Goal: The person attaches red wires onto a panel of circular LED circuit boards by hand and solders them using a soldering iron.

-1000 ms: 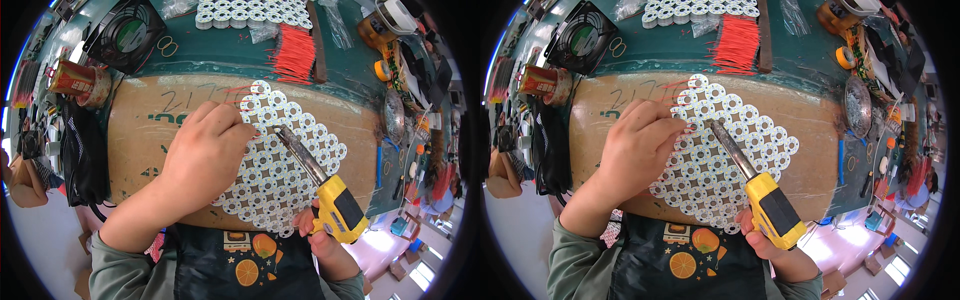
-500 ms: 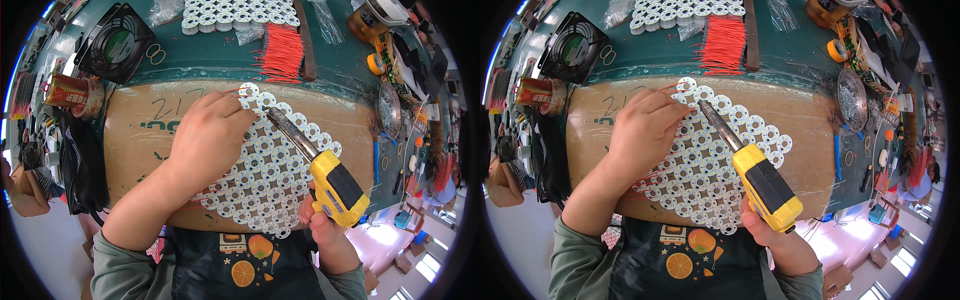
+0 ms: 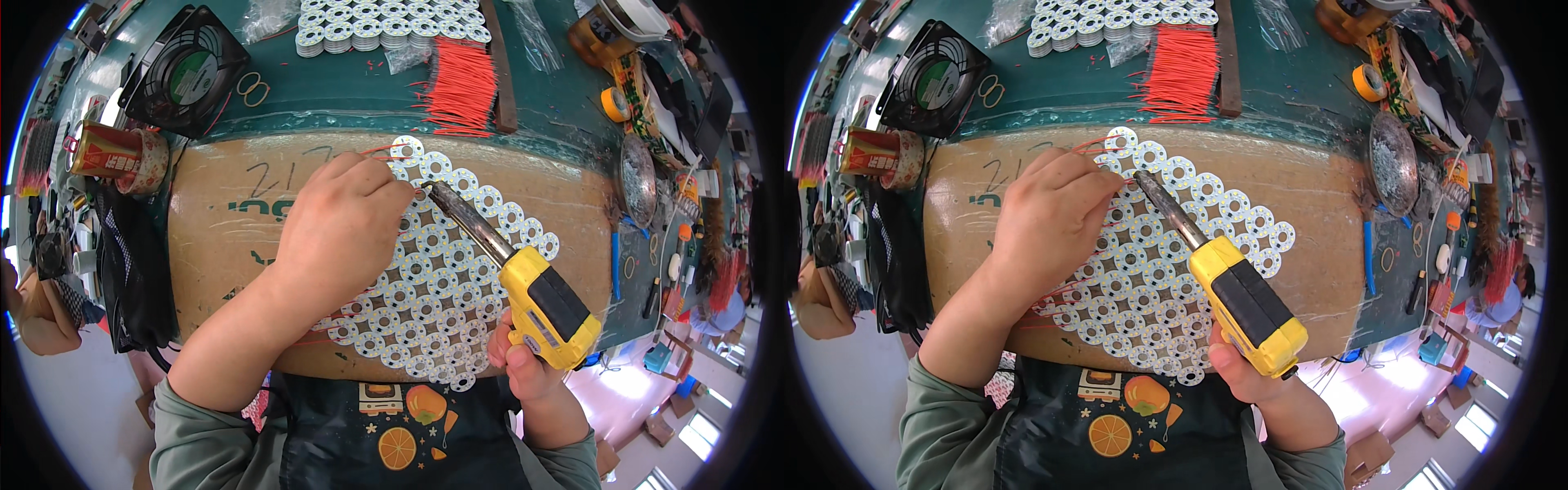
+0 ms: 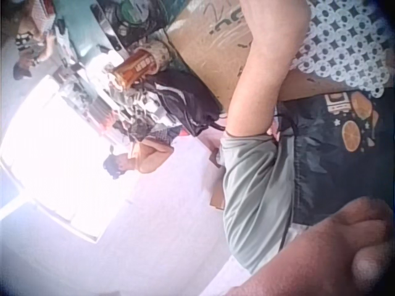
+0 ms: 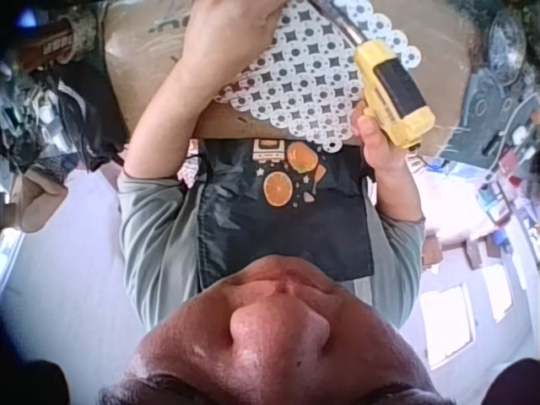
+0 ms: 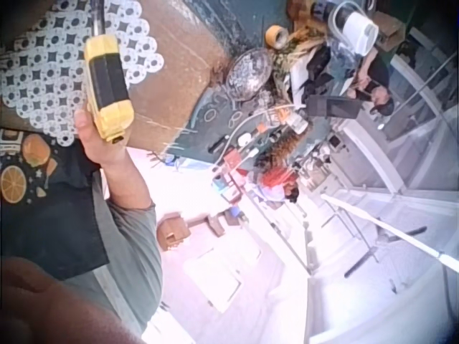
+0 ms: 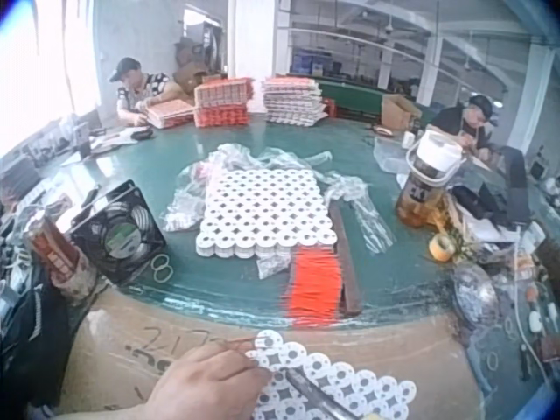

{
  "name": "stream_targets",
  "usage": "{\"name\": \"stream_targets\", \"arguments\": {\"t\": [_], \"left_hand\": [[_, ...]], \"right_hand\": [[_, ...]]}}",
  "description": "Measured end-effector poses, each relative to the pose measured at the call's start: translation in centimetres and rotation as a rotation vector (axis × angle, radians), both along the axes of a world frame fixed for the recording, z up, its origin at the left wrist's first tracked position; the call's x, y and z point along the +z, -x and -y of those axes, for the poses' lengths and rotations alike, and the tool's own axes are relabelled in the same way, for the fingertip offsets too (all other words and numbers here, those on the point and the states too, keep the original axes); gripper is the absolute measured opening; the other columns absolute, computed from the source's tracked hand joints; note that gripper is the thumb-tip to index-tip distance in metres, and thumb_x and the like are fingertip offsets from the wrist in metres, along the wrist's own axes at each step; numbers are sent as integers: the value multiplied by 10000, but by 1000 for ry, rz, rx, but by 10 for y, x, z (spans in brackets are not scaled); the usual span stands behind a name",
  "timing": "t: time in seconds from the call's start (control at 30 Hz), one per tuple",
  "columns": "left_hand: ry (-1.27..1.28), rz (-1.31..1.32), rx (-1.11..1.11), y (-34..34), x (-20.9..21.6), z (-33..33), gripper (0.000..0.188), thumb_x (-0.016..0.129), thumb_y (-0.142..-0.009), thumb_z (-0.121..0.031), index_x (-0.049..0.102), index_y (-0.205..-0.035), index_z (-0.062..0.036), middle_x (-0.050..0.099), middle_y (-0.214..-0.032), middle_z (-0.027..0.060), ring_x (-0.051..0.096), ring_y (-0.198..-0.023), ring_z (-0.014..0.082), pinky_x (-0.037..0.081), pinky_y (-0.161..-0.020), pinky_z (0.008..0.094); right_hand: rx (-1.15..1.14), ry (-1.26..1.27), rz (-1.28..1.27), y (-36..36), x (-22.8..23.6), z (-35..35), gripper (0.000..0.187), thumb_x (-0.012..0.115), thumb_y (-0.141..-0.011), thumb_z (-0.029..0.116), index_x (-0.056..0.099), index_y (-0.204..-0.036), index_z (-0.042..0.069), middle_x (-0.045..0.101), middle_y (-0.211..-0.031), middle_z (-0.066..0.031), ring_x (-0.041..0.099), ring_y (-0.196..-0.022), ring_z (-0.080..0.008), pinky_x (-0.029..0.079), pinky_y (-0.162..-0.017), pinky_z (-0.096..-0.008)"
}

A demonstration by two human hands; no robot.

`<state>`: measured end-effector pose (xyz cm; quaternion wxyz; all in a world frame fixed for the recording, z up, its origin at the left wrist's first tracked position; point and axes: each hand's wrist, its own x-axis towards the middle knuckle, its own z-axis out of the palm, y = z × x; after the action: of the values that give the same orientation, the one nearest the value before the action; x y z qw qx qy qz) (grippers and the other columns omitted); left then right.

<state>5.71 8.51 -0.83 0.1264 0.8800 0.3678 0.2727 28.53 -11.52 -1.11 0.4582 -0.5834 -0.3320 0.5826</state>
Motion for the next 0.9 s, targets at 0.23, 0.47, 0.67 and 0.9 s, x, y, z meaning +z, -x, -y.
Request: {"name": "stream_targets", "arguments": {"t": [0.23, 0.47, 0.67, 0.9], "left_hand": [[14, 0, -3, 0, 0, 0, 154, 764, -800, -14, 761, -942, -75, 703, -940, 80, 683, -904, 306, 572, -798, 420], [12, -3, 4, 0, -3, 1, 155, 760, -802, -11, 763, -944, -74, 698, -965, 91, 682, -933, 313, 569, -821, 428], [-7, 81, -1, 0, -2, 4, 150, 770, -794, -17, 757, -935, -67, 674, -957, 74, 658, -916, 308, 550, -811, 424], [18, 13, -41, 2, -2, 5, 168, 777, -775, -24, 763, -939, -60, 658, -952, 68, 642, -896, 289, 533, -804, 414]], "right_hand": [[-12, 26, 5, 0, 3, 1, 667, 863, -852, 401, 547, -1300, 21, 542, -750, -26, 514, -635, -137, 432, -577, -304], [-1, -10, -36, -1, 10, 1, 848, 848, -860, 449, 472, -1458, -18, 524, -748, -24, 503, -623, -121, 427, -565, -280], [19, -40, 9, -5, 2, 14, 832, 851, -855, 443, 482, -1441, -18, 537, -743, -33, 509, -615, -124, 429, -557, -282], [4, 3, 42, -2, 2, 16, 757, 857, -842, 422, 514, -1366, -5, 546, -746, -37, 512, -617, -123, 434, -558, -283]]}}
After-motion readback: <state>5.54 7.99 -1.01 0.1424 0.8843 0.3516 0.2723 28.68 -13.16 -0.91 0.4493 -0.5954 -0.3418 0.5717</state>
